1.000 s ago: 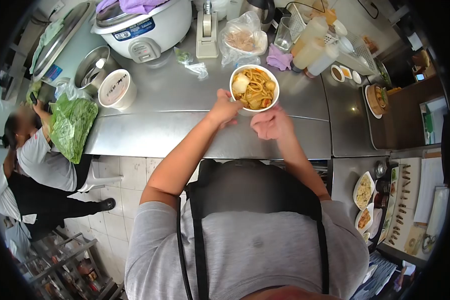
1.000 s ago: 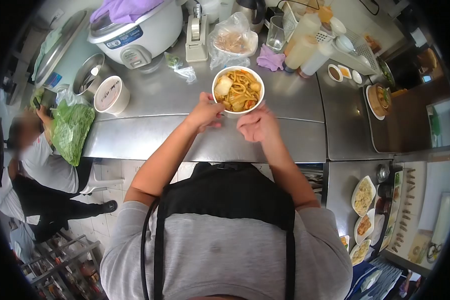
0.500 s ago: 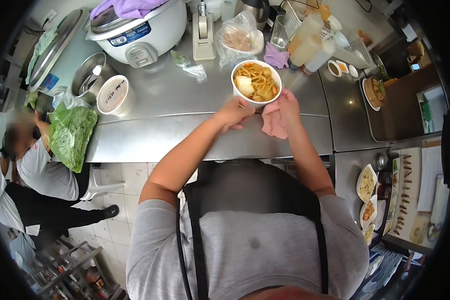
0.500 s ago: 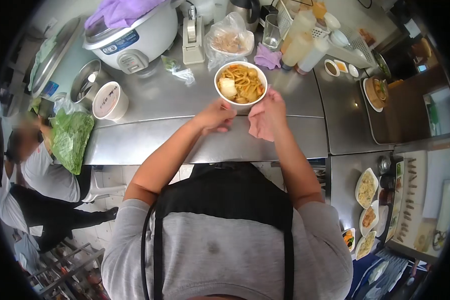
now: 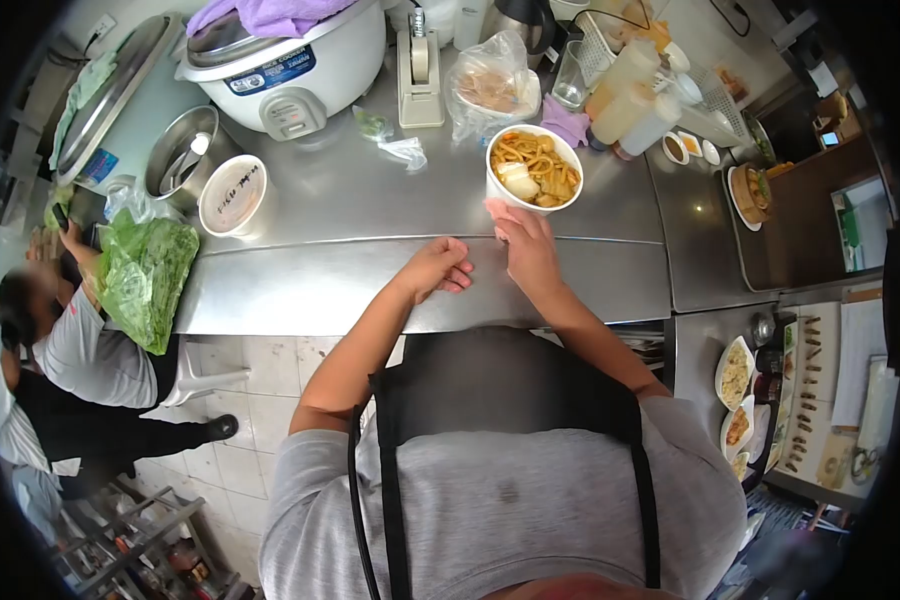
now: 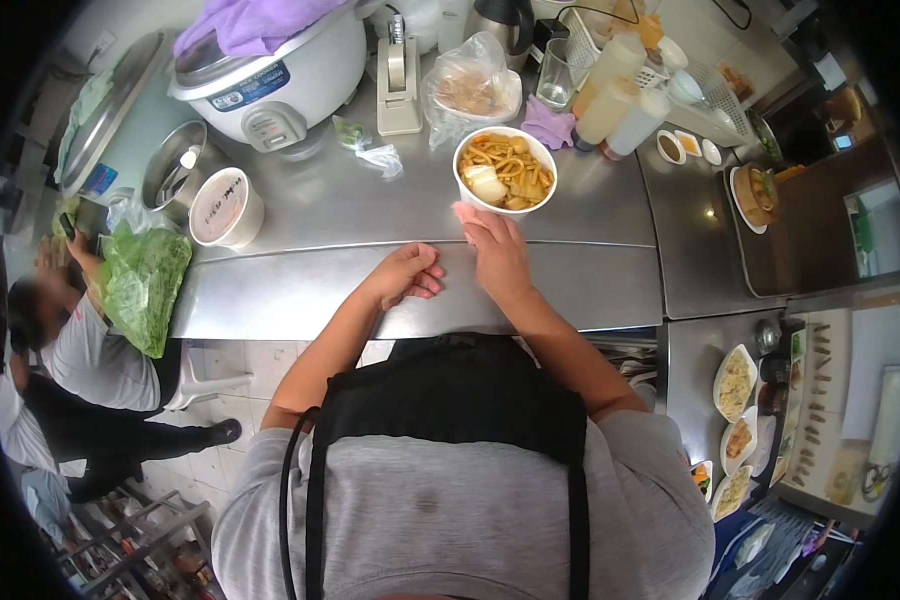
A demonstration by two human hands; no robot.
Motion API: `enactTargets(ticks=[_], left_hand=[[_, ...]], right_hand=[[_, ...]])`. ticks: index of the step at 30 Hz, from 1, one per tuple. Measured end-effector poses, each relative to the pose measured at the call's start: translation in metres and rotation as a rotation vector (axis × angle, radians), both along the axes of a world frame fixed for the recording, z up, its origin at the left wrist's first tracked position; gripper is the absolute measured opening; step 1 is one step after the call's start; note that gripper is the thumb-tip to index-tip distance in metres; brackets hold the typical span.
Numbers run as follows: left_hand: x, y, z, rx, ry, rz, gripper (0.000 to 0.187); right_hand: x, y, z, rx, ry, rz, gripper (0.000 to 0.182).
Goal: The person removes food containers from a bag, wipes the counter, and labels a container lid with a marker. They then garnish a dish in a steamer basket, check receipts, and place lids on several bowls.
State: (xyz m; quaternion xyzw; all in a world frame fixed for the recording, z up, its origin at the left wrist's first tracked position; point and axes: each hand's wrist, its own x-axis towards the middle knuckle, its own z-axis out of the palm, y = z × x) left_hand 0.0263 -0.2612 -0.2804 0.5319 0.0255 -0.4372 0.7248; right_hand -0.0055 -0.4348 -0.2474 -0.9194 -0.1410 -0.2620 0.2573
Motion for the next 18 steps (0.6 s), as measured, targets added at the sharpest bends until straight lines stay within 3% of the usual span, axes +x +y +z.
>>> enactTargets(ticks=[2,5,6,7,8,9,10,11,15,18], left_hand=[[0.001,0.009,0.001,-0.072,0.055,0.04,0.022],[-0.002,0.013,-0.004,-0.152,0.06,0.164,0.024],[-0.005,0.011,-0.01,-0.144,-0.039,0.302,0.021],[-0.01,0.007,-0.011,-0.104,-0.194,0.441,0.027],[-0.011,0.003,-0.024,0.019,-0.501,0.545,0.038],[-0.021,-0.002,-0.006,0.201,-0.612,0.567,0.045],[-0.017,0.009,-0.035,0.205,-0.95,0.47,0.052],[-0.022,0.005,-0.022,0.143,-0.951,0.444,0.058],[-0.017,-0.006,-0.009,0.549,-1.593,0.18,0.06],[-0.027,-0.022,0.003,0.873,-1.773,-0.156,0.048]], right_hand=[[0.0,0.0,-0.021,-0.124,0.133,-0.073,0.016],[0.017,0.007,-0.036,0.518,0.377,0.069,0.018],[0.031,0.016,-0.059,0.663,0.218,0.119,0.019],[0.025,0.027,-0.024,0.615,0.216,0.112,0.024],[0.033,0.036,-0.019,0.473,-0.062,0.142,0.027],[0.019,0.046,-0.007,0.508,0.107,0.015,0.027],[0.01,0.049,-0.009,0.358,0.025,-0.03,0.028],[0.002,0.046,-0.009,0.201,-0.05,-0.051,0.029],[-0.065,0.014,-0.005,0.209,-0.039,-0.143,0.032],[-0.134,-0.018,-0.018,0.242,0.079,-0.346,0.031]])
